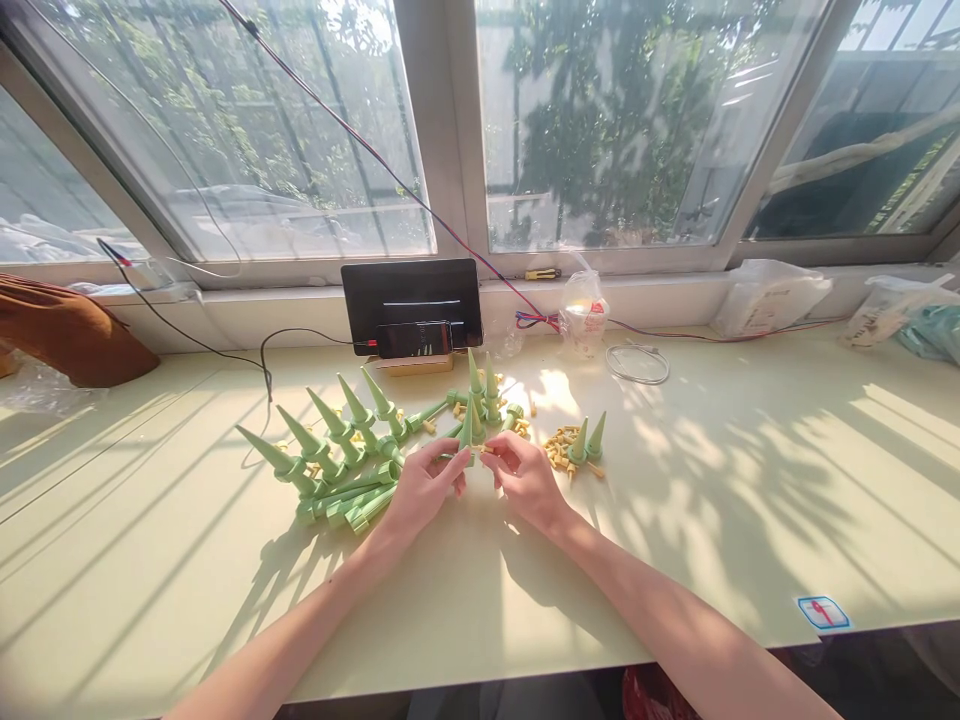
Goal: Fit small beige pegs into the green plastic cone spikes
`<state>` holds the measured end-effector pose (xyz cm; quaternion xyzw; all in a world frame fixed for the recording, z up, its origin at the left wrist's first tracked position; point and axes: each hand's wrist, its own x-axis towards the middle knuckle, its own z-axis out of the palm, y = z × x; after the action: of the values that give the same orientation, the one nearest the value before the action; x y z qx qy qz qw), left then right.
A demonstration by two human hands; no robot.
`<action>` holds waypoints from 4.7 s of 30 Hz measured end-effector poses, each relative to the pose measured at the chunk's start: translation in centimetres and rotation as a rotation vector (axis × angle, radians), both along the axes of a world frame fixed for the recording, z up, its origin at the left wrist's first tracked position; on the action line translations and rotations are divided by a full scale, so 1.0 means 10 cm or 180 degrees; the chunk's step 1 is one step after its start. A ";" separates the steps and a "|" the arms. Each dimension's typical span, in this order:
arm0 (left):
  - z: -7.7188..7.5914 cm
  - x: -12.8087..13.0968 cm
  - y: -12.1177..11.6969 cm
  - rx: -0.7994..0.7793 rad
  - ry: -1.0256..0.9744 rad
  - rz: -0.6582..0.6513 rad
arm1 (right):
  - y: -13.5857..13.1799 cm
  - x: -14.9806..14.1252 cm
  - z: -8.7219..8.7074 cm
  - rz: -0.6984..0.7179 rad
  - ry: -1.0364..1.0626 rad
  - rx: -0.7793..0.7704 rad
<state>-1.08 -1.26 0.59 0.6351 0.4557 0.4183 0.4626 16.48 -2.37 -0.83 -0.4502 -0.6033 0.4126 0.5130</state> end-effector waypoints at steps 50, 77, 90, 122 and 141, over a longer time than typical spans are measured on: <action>0.04 0.05 -0.05 0.0123 0.0027 -0.0283 | 0.02 0.07 0.17 0.1313 0.1397 -0.1597; 0.01 0.06 -0.02 0.0075 -0.0221 -0.0096 | 0.08 0.10 0.08 0.1574 0.1846 -0.2126; 0.02 0.04 -0.01 -0.0069 -0.0181 -0.0065 | 0.06 0.11 0.04 0.1767 0.1700 -0.1855; 0.02 0.05 0.00 -0.0197 -0.0044 -0.0016 | -0.01 0.06 0.00 0.0354 -0.0755 0.0244; 0.06 0.07 -0.04 -0.0214 -0.0073 -0.0134 | -0.01 0.00 0.02 -0.0071 0.0130 0.0152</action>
<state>-0.42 -1.65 1.21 0.6238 0.4507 0.4002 0.4976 16.46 -2.43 -0.60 -0.4360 -0.5972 0.4014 0.5404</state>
